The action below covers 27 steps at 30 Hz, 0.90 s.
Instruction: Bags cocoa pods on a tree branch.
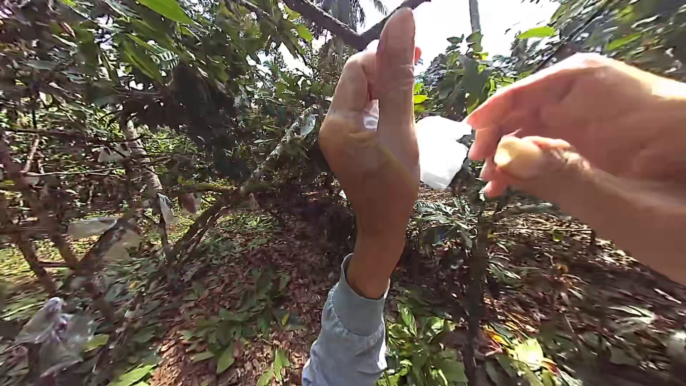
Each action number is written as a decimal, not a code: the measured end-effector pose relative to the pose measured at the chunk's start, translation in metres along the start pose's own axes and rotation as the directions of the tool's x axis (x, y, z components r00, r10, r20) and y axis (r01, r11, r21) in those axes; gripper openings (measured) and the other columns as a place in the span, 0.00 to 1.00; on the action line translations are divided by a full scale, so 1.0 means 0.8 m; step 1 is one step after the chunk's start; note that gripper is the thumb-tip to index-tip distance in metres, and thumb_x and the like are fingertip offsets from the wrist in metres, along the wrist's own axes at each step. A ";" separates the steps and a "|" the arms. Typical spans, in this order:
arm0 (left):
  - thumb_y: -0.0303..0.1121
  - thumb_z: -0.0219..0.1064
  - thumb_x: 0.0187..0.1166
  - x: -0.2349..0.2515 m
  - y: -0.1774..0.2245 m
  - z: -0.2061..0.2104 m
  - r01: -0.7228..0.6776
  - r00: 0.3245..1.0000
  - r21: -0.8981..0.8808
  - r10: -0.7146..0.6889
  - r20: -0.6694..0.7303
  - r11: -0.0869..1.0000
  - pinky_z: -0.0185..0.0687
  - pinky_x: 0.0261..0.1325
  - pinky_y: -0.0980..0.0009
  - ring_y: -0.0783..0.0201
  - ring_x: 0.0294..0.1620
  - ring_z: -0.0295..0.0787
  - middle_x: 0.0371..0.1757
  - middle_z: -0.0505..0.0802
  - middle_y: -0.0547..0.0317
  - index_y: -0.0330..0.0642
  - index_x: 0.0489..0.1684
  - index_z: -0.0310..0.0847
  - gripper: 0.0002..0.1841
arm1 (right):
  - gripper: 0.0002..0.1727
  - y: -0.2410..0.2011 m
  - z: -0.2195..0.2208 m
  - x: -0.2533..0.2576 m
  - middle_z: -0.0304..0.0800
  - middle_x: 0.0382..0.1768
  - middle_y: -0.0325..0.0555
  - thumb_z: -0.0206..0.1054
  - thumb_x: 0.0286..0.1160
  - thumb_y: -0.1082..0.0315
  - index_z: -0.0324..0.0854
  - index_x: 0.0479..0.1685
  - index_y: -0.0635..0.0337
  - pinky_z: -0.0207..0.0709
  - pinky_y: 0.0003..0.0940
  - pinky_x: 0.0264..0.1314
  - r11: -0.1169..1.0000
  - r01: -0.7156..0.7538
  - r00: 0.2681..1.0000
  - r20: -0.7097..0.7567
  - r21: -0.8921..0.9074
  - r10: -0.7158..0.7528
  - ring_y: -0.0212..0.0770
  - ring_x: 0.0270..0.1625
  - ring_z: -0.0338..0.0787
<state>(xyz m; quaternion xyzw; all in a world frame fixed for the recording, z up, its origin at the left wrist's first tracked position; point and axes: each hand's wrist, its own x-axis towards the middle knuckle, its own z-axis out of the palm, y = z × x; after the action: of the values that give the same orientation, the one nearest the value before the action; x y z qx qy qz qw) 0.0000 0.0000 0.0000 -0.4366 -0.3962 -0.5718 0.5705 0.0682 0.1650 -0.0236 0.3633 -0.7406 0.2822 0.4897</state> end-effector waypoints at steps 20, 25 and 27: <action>0.24 0.64 0.84 -0.355 -0.138 -0.181 0.871 0.490 -0.156 -0.804 0.337 0.465 0.76 0.25 0.77 0.72 0.23 0.77 0.32 0.88 0.53 0.26 0.57 0.81 0.11 | 0.10 0.161 0.239 -0.143 0.89 0.30 0.27 0.69 0.78 0.53 0.89 0.49 0.44 0.82 0.23 0.34 0.853 -0.521 0.821 0.280 0.016 0.497 0.23 0.31 0.85; 0.30 0.51 0.92 -0.369 -0.169 -0.201 0.931 0.341 -0.244 -0.888 0.310 0.272 0.66 0.12 0.80 0.75 0.11 0.69 0.19 0.82 0.60 0.29 0.53 0.80 0.14 | 0.08 0.182 0.294 -0.147 0.88 0.26 0.32 0.68 0.83 0.59 0.88 0.43 0.50 0.81 0.26 0.29 0.815 -0.577 0.799 0.246 0.057 0.549 0.27 0.26 0.85; 0.33 0.47 0.94 -0.376 -0.178 -0.211 0.943 0.296 -0.250 -0.902 0.316 0.221 0.63 0.11 0.79 0.74 0.10 0.66 0.16 0.78 0.61 0.32 0.48 0.79 0.16 | 0.10 0.193 0.312 -0.165 0.89 0.27 0.34 0.64 0.86 0.57 0.88 0.44 0.49 0.81 0.28 0.29 0.747 -0.656 0.750 0.209 0.109 0.628 0.29 0.26 0.86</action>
<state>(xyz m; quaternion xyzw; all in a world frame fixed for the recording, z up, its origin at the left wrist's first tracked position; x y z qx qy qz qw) -0.1602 -0.0632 -0.3310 -0.2492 -0.4825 -0.8397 -0.0005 -0.1537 0.0959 -0.2459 0.1489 -0.8291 0.4678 0.2676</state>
